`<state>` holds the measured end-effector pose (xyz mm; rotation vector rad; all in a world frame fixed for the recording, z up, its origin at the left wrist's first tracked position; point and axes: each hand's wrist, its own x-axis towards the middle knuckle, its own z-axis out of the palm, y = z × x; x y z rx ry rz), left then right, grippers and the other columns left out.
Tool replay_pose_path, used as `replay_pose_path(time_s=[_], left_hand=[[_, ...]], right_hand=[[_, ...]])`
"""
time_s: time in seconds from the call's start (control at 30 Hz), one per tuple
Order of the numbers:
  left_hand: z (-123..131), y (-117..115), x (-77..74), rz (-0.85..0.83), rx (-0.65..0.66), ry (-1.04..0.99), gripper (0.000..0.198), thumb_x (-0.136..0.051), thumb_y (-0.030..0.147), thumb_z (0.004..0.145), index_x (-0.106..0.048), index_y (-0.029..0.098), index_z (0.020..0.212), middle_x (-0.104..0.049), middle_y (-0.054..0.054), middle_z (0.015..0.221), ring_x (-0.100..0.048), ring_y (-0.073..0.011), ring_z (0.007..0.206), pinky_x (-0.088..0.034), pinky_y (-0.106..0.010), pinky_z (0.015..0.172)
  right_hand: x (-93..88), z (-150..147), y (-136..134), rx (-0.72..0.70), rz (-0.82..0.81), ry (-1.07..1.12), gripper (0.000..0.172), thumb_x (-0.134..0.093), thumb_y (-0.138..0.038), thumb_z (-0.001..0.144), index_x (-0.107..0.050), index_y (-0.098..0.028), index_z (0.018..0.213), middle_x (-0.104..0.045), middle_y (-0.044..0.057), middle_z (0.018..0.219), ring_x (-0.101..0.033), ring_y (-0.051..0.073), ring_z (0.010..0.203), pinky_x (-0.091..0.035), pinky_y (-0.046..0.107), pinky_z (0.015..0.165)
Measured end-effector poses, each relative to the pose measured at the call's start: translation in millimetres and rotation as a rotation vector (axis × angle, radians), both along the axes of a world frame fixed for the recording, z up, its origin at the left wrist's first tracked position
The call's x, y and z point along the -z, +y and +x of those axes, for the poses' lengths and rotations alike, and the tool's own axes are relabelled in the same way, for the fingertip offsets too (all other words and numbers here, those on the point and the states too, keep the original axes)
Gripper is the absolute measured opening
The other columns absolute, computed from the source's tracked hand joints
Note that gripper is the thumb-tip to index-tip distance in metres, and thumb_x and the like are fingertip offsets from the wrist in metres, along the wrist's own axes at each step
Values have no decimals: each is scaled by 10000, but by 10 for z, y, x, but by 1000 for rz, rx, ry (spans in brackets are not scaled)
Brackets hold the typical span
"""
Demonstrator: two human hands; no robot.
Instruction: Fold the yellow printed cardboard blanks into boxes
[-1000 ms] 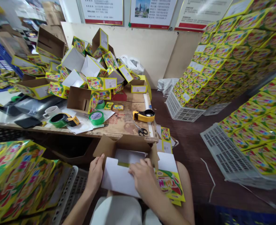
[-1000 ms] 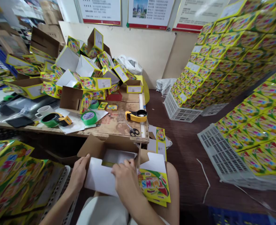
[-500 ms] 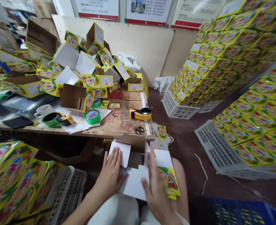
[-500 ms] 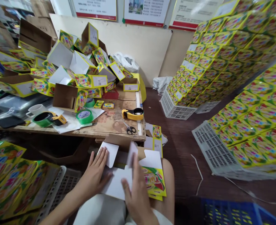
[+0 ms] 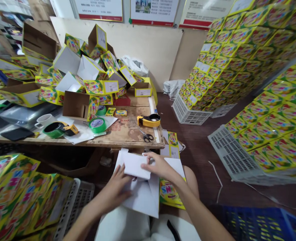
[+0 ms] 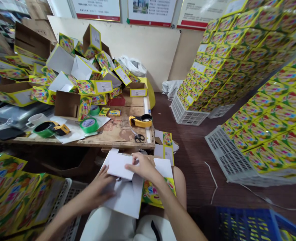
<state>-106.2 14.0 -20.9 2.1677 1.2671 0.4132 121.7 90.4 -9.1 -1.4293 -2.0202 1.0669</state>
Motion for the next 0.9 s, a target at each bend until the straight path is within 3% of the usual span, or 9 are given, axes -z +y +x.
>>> replay_pose_path(time_s=[0.13,0.23,0.4,0.53,0.6,0.67,0.77,0.83,0.9], left_hand=[[-419,-28,-7,-224,-340,-297,357,-441,455,902,-681,197,959,-671,-92,1085,-598,-264,1066,-448,-433,961],[-512,-70,175,-197,-559,-348,408,-505,495,847,-607,167,1067,-656,-106,1072,-608,-268,1002,-468,-423,910],[-236,-168,380,-432,-592,-579,622,-536,543,808,-463,179,1308,-502,-114,1360,-448,-299,1262,-363,-426,1047],[-93,-304,196,-544,-584,-802,671,-492,521,848,-268,257,1423,-344,-78,1480,-341,-295,1343,-370,-422,1046],[-132,-309,-43,-554,-486,-795,721,-563,502,813,-251,272,1420,-354,-88,1471,-406,-312,1297,-417,-427,1001],[-224,-173,-421,-432,-347,-671,756,-662,493,742,-331,261,1382,-415,-97,1427,-463,-324,1242,-438,-439,978],[-403,371,-1226,299,-355,-409,820,-693,556,701,-359,226,1374,-360,-64,1456,-308,-328,1342,-328,-497,1057],[-508,862,-1765,905,-592,-155,986,-599,650,734,-179,90,1429,-106,-105,1536,3,-392,1391,-130,-570,1075],[-555,1281,-2105,1090,-657,65,1086,-500,658,784,4,-86,1394,34,-230,1508,119,-472,1327,-10,-581,1033]], right_hand=[[232,-170,-179,47,168,-353,443,-762,-402,651,-481,-216,938,-622,44,930,-569,263,912,-376,398,807],[352,-234,-247,88,318,-365,431,-744,-356,689,-446,-218,968,-606,51,980,-555,269,963,-345,422,849],[395,-174,-279,225,317,-15,470,-660,-435,756,-428,-227,1107,-564,82,1128,-514,267,1069,-341,447,932],[320,-62,-355,427,257,401,351,-511,-465,862,-458,-230,1117,-543,76,1116,-519,218,1046,-394,394,926],[285,42,-354,513,204,577,325,-438,-478,896,-475,-229,1101,-551,69,1096,-538,201,1031,-420,367,904],[274,168,-303,602,184,612,339,-331,-491,928,-489,-221,1059,-570,66,1067,-570,189,985,-448,347,862],[304,289,-177,679,222,459,390,-232,-490,941,-488,-202,1003,-591,77,1029,-601,177,871,-471,332,795],[339,258,-115,653,249,363,377,-248,-477,938,-492,-194,992,-600,83,1002,-595,176,830,-469,323,769],[378,139,-96,570,282,287,336,-304,-451,930,-512,-193,984,-614,79,963,-586,184,833,-461,319,764]])
